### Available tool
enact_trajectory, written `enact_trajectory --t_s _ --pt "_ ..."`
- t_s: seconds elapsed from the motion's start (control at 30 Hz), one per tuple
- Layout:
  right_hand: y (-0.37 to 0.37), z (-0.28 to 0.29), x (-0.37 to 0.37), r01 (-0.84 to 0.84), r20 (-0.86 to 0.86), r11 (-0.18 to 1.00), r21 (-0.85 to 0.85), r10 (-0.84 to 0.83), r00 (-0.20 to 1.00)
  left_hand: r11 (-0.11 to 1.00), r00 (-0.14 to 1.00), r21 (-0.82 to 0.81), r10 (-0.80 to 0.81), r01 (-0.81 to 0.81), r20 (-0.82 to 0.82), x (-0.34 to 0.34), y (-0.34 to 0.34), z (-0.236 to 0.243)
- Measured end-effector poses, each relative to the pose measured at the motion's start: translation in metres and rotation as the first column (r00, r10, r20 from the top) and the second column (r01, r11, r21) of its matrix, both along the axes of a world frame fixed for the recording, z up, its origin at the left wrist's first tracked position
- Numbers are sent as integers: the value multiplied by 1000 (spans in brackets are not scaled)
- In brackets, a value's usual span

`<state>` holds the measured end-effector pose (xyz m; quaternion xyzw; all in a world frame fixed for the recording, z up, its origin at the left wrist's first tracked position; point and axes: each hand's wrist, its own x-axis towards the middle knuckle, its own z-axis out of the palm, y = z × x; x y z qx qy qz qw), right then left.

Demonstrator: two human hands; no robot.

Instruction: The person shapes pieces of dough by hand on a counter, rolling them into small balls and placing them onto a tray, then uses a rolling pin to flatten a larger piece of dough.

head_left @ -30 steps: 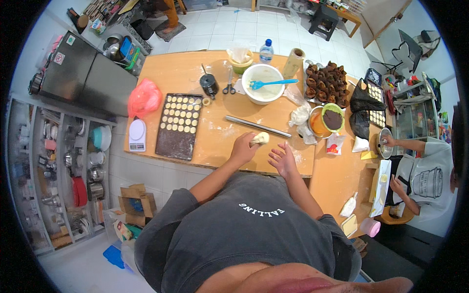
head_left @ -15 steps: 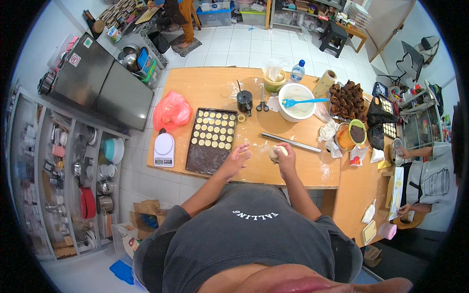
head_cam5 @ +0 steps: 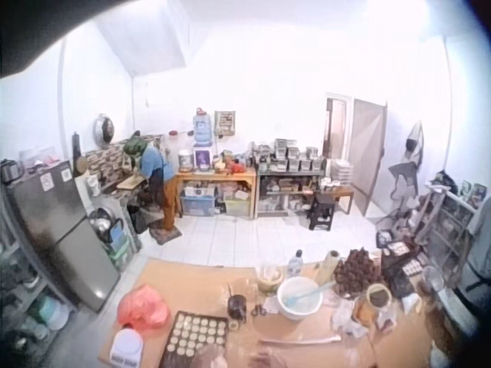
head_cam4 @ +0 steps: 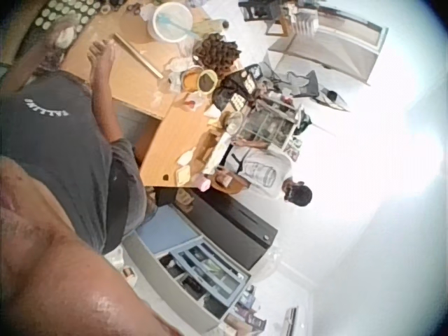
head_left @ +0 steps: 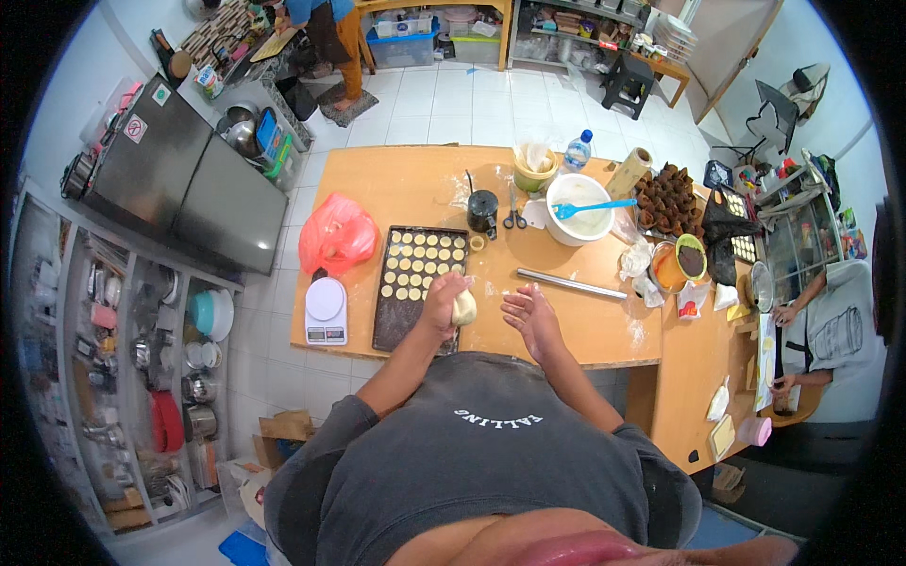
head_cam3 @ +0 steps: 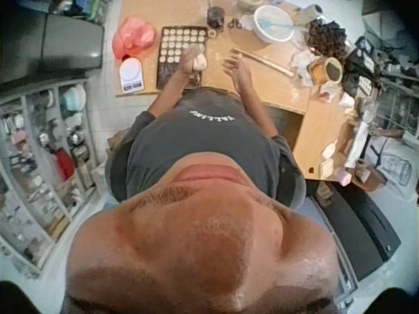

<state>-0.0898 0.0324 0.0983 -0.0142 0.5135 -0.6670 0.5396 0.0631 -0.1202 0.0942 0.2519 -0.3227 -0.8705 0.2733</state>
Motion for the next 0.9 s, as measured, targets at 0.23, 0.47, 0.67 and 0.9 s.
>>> enact_trajectory --t_s 0.23,0.47,0.67,0.9 --pt "6 3 8 -1 377 992 -123 47 925 304 962 -937 152 172 226 -8 25 106" --pt "32 -8 -31 35 260 982 -185 15 965 169 957 -973 216 159 194 -14 54 131" --pt "55 -10 -70 29 -529 981 191 78 845 988 945 13 -153 155 291 -45 69 -6" --pt "91 42 -115 -98 -707 951 -295 -148 691 865 936 367 -346 342 -57 -135 143 19"
